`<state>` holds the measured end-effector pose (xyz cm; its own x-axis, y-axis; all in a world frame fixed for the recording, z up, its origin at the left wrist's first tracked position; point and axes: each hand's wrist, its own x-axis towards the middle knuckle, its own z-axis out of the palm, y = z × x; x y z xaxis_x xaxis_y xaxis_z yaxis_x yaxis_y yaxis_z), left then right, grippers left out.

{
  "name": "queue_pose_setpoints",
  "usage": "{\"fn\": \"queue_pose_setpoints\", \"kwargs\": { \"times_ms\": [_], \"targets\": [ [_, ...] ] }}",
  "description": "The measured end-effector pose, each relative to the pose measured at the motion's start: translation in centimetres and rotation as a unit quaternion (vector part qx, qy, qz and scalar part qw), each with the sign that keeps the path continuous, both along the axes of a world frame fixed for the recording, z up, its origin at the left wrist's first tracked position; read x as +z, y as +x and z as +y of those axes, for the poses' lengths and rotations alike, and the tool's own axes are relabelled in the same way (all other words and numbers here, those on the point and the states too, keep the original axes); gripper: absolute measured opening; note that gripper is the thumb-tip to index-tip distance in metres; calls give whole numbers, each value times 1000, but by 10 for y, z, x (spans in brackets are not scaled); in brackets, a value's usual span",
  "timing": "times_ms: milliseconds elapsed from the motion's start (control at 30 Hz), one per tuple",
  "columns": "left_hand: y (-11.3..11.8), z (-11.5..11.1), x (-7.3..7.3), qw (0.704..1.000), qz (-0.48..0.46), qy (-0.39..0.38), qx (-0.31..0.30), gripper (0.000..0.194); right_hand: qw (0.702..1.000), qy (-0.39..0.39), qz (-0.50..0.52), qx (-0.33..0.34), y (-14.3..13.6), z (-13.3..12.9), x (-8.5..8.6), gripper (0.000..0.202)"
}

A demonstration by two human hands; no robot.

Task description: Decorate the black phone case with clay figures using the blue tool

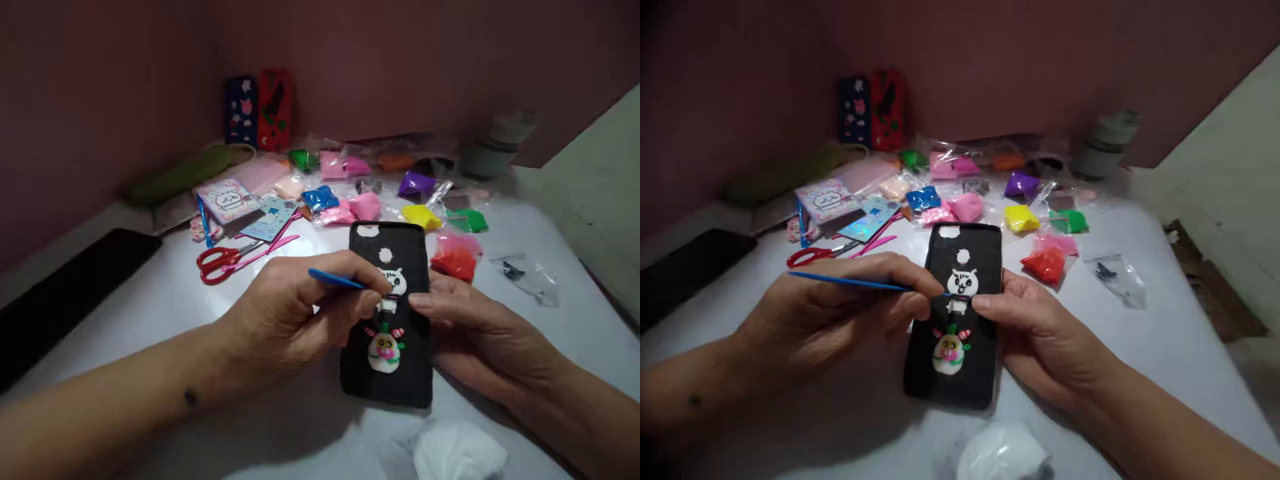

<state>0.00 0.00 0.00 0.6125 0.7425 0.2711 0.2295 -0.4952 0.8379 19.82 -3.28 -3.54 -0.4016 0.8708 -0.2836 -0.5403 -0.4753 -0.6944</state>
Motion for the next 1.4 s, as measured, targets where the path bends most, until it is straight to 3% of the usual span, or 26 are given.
{"fn": "queue_pose_setpoints", "kwargs": {
  "times_ms": [733, 933, 1400],
  "targets": [
    [-3, 1, -2, 999, -1, 43, -11, 13, 999, -1, -43, 8, -2, 2, 3, 25],
    [-3, 1, -5, 999, -27, 12, -16, 11, 1000, 5, -26, 11, -1, -1, 3, 25],
    [-3, 0, -4, 1000, -10, 29, -6, 12, 998, 13, -61, 16, -1, 0, 4, 22]
  ]
}}
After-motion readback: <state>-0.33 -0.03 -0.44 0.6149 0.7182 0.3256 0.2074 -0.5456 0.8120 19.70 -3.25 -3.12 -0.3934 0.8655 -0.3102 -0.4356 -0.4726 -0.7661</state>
